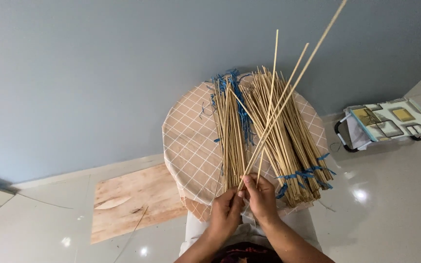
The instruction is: Gathering thin bamboo sticks and securing them into bundles using blue plastic ties.
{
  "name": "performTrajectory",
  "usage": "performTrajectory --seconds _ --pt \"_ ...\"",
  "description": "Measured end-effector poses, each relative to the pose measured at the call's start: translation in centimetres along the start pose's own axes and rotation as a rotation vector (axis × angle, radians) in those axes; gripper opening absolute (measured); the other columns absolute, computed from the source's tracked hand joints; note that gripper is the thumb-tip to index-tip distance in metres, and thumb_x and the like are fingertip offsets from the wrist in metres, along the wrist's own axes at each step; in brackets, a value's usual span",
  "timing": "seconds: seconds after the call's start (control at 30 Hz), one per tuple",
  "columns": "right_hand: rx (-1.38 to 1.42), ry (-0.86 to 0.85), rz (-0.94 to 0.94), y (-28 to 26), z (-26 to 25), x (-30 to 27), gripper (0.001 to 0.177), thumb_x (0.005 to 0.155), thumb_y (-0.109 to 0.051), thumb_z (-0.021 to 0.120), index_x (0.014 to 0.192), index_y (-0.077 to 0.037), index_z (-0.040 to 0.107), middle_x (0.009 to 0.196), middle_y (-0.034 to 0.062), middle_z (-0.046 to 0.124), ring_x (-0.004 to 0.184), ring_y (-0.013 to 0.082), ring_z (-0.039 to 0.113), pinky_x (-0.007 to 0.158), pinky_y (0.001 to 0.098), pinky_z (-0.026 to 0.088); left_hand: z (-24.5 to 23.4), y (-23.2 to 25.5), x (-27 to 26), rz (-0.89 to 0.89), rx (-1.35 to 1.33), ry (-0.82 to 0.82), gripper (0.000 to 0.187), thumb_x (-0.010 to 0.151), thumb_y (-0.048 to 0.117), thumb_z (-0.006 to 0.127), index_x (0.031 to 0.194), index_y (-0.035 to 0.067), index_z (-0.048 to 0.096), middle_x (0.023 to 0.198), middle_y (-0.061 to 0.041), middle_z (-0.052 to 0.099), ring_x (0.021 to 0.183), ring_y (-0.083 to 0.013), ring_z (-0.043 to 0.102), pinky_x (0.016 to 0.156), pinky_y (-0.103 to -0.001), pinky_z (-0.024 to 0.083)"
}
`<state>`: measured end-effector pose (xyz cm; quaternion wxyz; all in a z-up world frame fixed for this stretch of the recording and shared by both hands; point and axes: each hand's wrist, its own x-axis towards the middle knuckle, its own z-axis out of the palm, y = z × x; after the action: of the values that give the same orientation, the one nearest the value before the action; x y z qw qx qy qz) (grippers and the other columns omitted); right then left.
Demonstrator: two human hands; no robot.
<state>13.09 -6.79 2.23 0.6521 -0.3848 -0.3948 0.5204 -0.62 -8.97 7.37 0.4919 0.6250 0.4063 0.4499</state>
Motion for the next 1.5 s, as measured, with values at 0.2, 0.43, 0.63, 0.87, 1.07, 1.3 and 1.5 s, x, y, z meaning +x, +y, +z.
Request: performTrajectory --seconds 0.2,0.43,0.63,0.87,1.07,1.3,1.5 --pt "-0.384 0.203 -0.063 -1.8 0.0 0.7 0.060 0.099 -0.053 0.043 0.115 0.001 0.063 0.104 0.0156 0.072 0.094 0.0249 0.071 0.088 0.0362 0.062 -0.1 -2.2 1.2 -0.366 -0.372 0.139 0.031 0.112 0.021 0.038 0.123 0.004 0.061 0.067 -0.003 0.061 0.049 -0.0116 0.054 0.042 -0.023 0.047" --pt "0.124 0.084 -0.102 -1.5 -2.6 1.9 0.039 0.107 -0.051 0.048 0.112 -0.013 0.050 0.066 0.0007 0.036 0.043 0.0068 0.031 0.041 0.0200 0.027 -0.1 -4.9 0.8 -0.132 -0.376 0.296 0.025 0.109 0.019 0.046 0.113 0.005 0.067 0.068 -0.002 0.055 0.059 -0.0098 0.050 0.053 -0.023 0.042" --pt "-0.161 0.132 0.063 1.7 -2.5 0.5 0.036 0.097 -0.031 0.072 0.089 0.004 0.073 0.066 0.0148 0.062 0.048 0.0178 0.061 0.042 0.0301 0.055 1.1 -3.2 -0.2 0.105 0.195 0.096 0.012 0.095 0.017 0.072 0.103 0.008 0.071 0.069 -0.014 0.069 0.061 -0.0345 0.070 0.051 -0.038 0.051" --pt "0.141 0.114 -0.150 -5.5 -4.4 3.9 0.044 0.104 -0.062 0.042 0.099 -0.018 0.048 0.073 0.0007 0.042 0.049 0.0106 0.046 0.045 0.0250 0.047 -2.0 -3.0 -0.4 0.088 0.227 0.052 0.019 0.098 0.008 0.061 0.107 0.006 0.077 0.062 -0.014 0.068 0.056 -0.0345 0.068 0.055 -0.040 0.054" --pt "-0.388 0.158 -0.218 1.4 -5.2 4.6 0.044 0.107 -0.057 0.050 0.086 -0.020 0.059 0.060 -0.0031 0.048 0.048 0.0121 0.048 0.050 0.0238 0.042 -4.8 -4.7 2.7 0.131 0.624 0.237 0.020 0.099 0.025 0.065 0.106 0.010 0.077 0.069 -0.008 0.070 0.061 -0.0284 0.072 0.056 -0.038 0.054" --pt "-0.714 0.220 -0.123 5.6 -5.0 4.0 0.039 0.109 -0.039 0.058 0.081 -0.014 0.068 0.054 0.0037 0.050 0.058 0.0196 0.052 0.061 0.0346 0.044 -3.3 -7.4 8.4 -0.249 0.950 -0.045 0.038 0.088 0.034 0.075 0.114 0.007 0.068 0.082 -0.014 0.074 0.080 -0.0417 0.076 0.073 -0.055 0.061" --pt "-0.287 0.246 -0.066 7.4 -6.7 4.6 0.041 0.112 -0.031 0.047 0.081 -0.009 0.063 0.051 -0.0027 0.034 0.039 0.0086 0.035 0.043 0.0232 0.031 -5.4 -7.4 8.1 -0.376 0.545 -0.061 0.037 0.089 0.027 0.064 0.119 0.005 0.069 0.081 -0.014 0.077 0.081 -0.0389 0.076 0.072 -0.050 0.061"
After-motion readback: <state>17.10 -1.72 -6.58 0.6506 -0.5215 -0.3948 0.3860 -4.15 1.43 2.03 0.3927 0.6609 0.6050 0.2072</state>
